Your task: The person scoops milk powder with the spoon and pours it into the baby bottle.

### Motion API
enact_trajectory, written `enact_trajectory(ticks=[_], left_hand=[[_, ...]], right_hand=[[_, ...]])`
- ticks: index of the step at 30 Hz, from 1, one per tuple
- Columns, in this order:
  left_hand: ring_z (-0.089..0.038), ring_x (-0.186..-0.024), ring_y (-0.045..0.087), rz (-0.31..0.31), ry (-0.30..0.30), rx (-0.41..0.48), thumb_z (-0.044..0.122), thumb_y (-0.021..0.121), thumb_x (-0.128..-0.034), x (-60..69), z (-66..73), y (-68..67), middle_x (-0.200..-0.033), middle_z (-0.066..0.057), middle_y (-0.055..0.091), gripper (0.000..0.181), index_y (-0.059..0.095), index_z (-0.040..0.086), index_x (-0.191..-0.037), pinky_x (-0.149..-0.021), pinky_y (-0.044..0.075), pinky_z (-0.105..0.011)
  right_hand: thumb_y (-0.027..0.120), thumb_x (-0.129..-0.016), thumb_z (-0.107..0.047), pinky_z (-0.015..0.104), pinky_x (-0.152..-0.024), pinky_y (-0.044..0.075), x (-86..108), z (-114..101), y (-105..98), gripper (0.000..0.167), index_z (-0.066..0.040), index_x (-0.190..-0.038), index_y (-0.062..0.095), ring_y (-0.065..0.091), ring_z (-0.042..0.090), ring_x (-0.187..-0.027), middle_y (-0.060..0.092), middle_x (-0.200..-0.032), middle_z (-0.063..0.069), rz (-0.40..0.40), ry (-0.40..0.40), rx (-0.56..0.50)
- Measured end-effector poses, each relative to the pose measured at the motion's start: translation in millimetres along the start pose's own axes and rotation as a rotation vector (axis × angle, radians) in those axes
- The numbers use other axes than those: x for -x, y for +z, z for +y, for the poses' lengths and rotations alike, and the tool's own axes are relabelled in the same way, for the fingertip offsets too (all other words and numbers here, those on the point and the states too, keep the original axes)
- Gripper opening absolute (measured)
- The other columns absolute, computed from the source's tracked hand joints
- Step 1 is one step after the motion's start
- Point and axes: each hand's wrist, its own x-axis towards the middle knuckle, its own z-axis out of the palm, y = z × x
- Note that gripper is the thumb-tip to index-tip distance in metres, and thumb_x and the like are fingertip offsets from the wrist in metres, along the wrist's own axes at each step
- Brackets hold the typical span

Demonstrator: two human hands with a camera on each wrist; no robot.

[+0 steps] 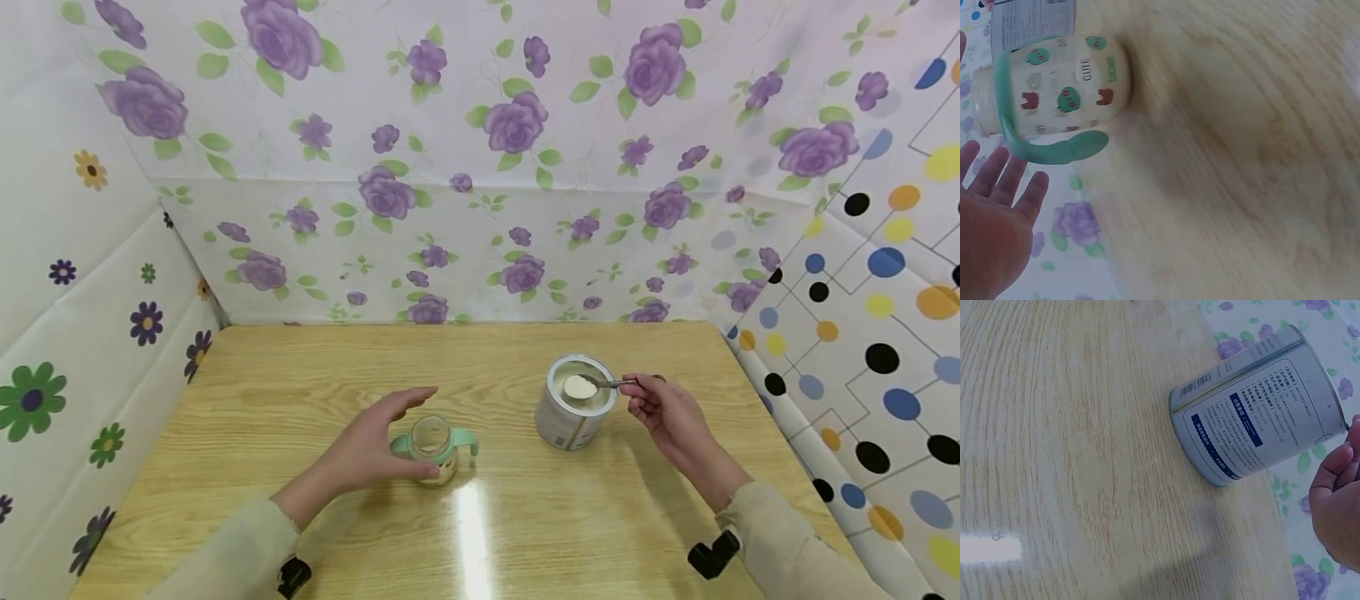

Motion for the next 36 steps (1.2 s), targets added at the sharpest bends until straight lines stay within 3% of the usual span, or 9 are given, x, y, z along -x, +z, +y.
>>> enact_trajectory(ticks=[14, 27, 36], left_hand=[[-0.034, -0.145, 0.051, 0.012, -0.029, 0.076, 0.03, 0.102, -0.0738, 4.4, -18.2, 15.1, -0.161, -0.009, 0.051, 0.106, 0.046, 0.016, -0.163, -0.118, 0.044, -0.056], [-0.027, -0.125, 0.066, 0.048, -0.056, 0.13, 0.041, 0.095, -0.0822, 5.2, -32.5, 27.9, -0.138, 0.0, 0.069, 0.078, 0.062, 0.017, -0.148, -0.107, 0.052, -0.053], [-0.026, -0.124, 0.066, 0.057, -0.062, 0.158, 0.039, 0.095, -0.0833, 5.7, -35.9, 30.1, -0.137, -0.001, 0.07, 0.074, 0.063, 0.02, -0.147, -0.108, 0.052, -0.053]], right_hand=[[0.048, -0.116, -0.016, 0.02, -0.076, 0.059, 0.1, 0, 0, 0.035, -0.005, -0.106, 0.08, 0.071, 0.007, -0.078, 0.081, -0.092, 0.002, 0.006, 0.005, 0.003], [0.05, -0.116, -0.017, 0.02, -0.077, 0.058, 0.5, 1, 1, 0.034, -0.005, -0.106, 0.08, 0.071, 0.007, -0.079, 0.081, -0.092, 0.002, 0.012, 0.009, 0.001], [0.049, -0.116, -0.016, 0.019, -0.077, 0.058, -0.4, 1, 3, 0.034, -0.005, -0.106, 0.08, 0.07, 0.007, -0.08, 0.08, -0.092, 0.001, 0.021, 0.008, 0.003]])
